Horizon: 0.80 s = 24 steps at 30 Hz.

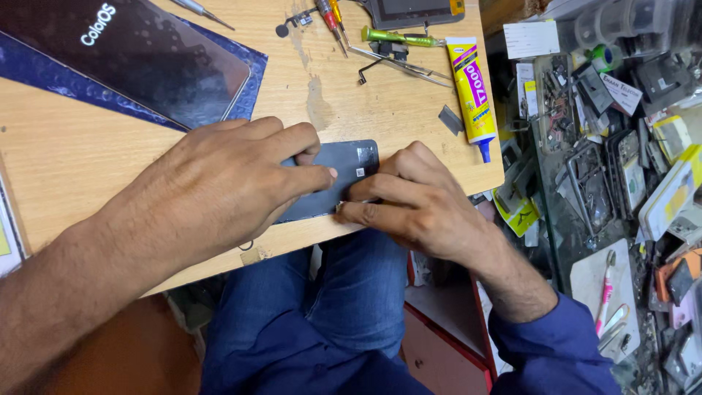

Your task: The person reassembles a smartphone by connecting a ribbon cable and placing the back cover. They then wipe the phone's exterior with a cloth and apply adhesive along the edges of the back cover.

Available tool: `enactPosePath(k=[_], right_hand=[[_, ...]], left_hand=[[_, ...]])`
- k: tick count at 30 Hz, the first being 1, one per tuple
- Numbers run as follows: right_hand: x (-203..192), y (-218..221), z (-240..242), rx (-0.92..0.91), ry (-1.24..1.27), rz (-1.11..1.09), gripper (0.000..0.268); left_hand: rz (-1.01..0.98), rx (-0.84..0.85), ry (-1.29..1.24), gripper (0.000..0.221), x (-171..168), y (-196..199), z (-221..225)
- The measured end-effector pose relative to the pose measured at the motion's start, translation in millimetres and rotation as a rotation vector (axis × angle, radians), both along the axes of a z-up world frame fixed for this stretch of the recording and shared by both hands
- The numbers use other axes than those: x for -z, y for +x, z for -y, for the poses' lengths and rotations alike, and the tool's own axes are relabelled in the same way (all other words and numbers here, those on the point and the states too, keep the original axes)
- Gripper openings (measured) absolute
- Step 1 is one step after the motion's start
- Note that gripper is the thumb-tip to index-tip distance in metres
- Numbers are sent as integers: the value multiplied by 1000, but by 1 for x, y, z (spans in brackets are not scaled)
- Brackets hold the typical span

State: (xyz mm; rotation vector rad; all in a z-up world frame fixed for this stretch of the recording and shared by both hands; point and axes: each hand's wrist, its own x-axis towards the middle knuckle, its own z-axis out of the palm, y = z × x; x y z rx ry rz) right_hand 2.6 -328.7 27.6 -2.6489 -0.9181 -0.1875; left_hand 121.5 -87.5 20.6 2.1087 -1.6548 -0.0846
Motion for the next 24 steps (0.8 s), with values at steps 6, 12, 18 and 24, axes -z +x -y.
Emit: enactPosePath(k=[6, 12, 18, 24], right_hand=[[-2, -36, 41, 233, 136, -14, 26], [75, -101, 23, 497, 1394, 20, 10], [137, -136, -41, 666, 1974, -358, 18], [137, -150, -48, 535, 2136, -866, 34]], left_hand=[[142, 4, 16, 37, -2, -1, -6], [148, -11, -70, 21, -1, -3, -4], [271, -127, -184, 14, 7, -30, 8], [190, -297, -174, 27, 11, -77, 18]])
